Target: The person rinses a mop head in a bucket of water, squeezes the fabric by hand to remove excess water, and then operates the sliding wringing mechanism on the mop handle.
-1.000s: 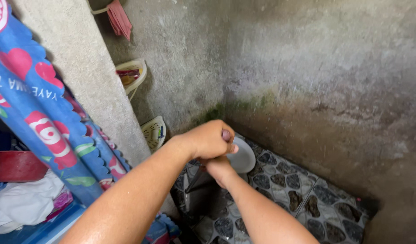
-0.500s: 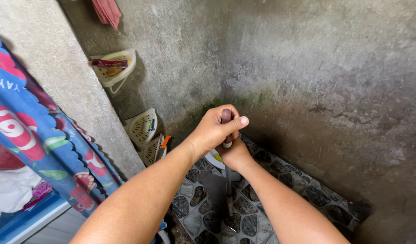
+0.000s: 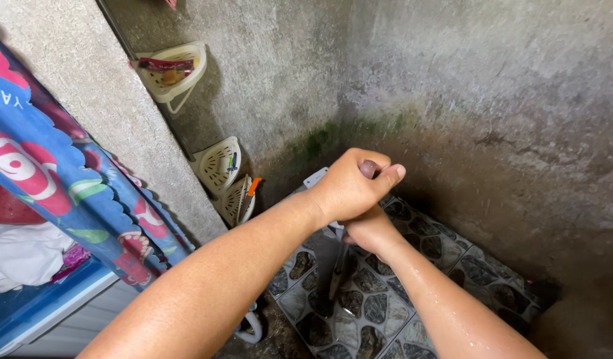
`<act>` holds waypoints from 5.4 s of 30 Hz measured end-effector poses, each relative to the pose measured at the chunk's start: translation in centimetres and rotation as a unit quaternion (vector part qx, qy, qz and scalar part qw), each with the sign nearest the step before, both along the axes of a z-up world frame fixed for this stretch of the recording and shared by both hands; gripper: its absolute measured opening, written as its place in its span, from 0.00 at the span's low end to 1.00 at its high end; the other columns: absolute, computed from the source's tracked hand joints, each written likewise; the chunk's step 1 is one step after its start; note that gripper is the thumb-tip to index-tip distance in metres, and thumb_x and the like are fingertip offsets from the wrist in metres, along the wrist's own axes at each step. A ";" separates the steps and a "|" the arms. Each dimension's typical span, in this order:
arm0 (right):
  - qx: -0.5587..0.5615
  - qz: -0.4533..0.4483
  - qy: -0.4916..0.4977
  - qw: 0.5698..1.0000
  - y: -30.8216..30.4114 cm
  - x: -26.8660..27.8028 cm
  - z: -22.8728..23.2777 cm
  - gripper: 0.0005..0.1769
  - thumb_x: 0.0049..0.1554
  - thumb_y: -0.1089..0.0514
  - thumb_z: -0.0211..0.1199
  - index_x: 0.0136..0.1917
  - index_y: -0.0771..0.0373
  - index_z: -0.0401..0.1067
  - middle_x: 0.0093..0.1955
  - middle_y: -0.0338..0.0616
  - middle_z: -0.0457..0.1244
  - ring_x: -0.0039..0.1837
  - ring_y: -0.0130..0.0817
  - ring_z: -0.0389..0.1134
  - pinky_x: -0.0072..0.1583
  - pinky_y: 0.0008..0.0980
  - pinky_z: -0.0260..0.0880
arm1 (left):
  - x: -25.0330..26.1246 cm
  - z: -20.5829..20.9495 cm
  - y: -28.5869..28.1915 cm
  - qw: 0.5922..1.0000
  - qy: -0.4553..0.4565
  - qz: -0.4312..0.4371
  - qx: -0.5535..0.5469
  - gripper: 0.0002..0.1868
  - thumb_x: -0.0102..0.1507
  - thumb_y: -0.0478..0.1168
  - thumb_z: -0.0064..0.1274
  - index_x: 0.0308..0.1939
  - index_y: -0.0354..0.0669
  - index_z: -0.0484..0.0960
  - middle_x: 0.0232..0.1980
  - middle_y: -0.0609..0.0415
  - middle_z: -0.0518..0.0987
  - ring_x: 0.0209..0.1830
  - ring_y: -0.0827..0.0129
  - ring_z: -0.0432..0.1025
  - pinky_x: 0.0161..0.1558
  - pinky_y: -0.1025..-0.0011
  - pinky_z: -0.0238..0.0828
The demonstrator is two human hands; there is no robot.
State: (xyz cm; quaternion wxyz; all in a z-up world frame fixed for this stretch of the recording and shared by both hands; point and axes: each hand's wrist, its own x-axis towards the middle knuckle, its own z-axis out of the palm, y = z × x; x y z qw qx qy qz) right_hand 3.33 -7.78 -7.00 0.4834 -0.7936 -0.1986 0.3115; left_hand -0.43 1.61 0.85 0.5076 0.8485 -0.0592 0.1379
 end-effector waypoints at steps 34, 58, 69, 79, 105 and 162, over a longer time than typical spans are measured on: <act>-0.003 0.161 -0.356 0.920 8.6 1.1 -11.1 0.20 0.58 0.56 0.57 0.63 0.64 0.68 0.65 0.52 0.62 0.66 0.39 0.64 0.64 0.35 0.65 | -5.4 -0.8 6.8 0.967 0.155 -0.142 0.146 0.19 0.65 0.53 0.57 0.31 0.42 0.76 0.28 0.56 0.72 0.32 0.72 0.66 0.38 0.66 0.68; 0.114 0.104 -0.182 0.971 8.8 -7.2 -13.3 0.09 0.57 0.59 0.61 0.42 0.67 0.66 0.44 0.46 0.66 0.48 0.32 0.66 0.52 0.36 0.72 | -12.6 -4.6 5.3 0.994 0.044 0.085 0.055 0.30 0.61 0.56 0.63 0.20 0.39 0.66 0.19 0.57 0.62 0.23 0.75 0.54 0.24 0.70 0.59; -0.098 0.197 -0.196 0.956 12.5 -8.6 -16.8 0.29 0.57 0.48 0.62 0.68 0.54 0.60 0.63 0.49 0.62 0.61 0.49 0.65 0.63 0.45 0.66 | -15.6 -11.8 7.9 0.975 0.092 0.193 -0.066 0.09 0.60 0.39 0.62 0.40 0.43 0.80 0.26 0.63 0.71 0.26 0.81 0.63 0.31 0.77 0.65; 0.007 0.269 -0.272 0.924 13.5 -9.3 -9.0 0.13 0.54 0.54 0.61 0.52 0.59 0.74 0.55 0.48 0.70 0.58 0.43 0.72 0.59 0.40 0.72 | -17.1 -6.6 10.7 0.984 0.140 0.054 -0.098 0.13 0.59 0.35 0.64 0.48 0.43 0.83 0.22 0.71 0.65 0.22 0.86 0.55 0.24 0.81 0.52; 0.081 0.024 -0.194 0.977 11.6 -13.3 -8.8 0.09 0.52 0.59 0.64 0.45 0.66 0.78 0.45 0.59 0.71 0.50 0.51 0.75 0.52 0.42 0.74 | -17.1 -0.8 11.0 0.906 0.210 0.027 0.366 0.08 0.58 0.38 0.53 0.38 0.47 0.86 0.43 0.45 0.83 0.45 0.49 0.77 0.49 0.57 0.73; 0.268 0.093 -0.202 0.937 14.8 -16.9 -12.0 0.10 0.50 0.68 0.61 0.46 0.62 0.75 0.45 0.49 0.67 0.52 0.45 0.71 0.55 0.38 0.71 | -24.3 -5.0 12.5 0.912 0.075 0.180 0.362 0.11 0.58 0.46 0.60 0.33 0.43 0.87 0.35 0.46 0.84 0.36 0.48 0.78 0.40 0.55 0.75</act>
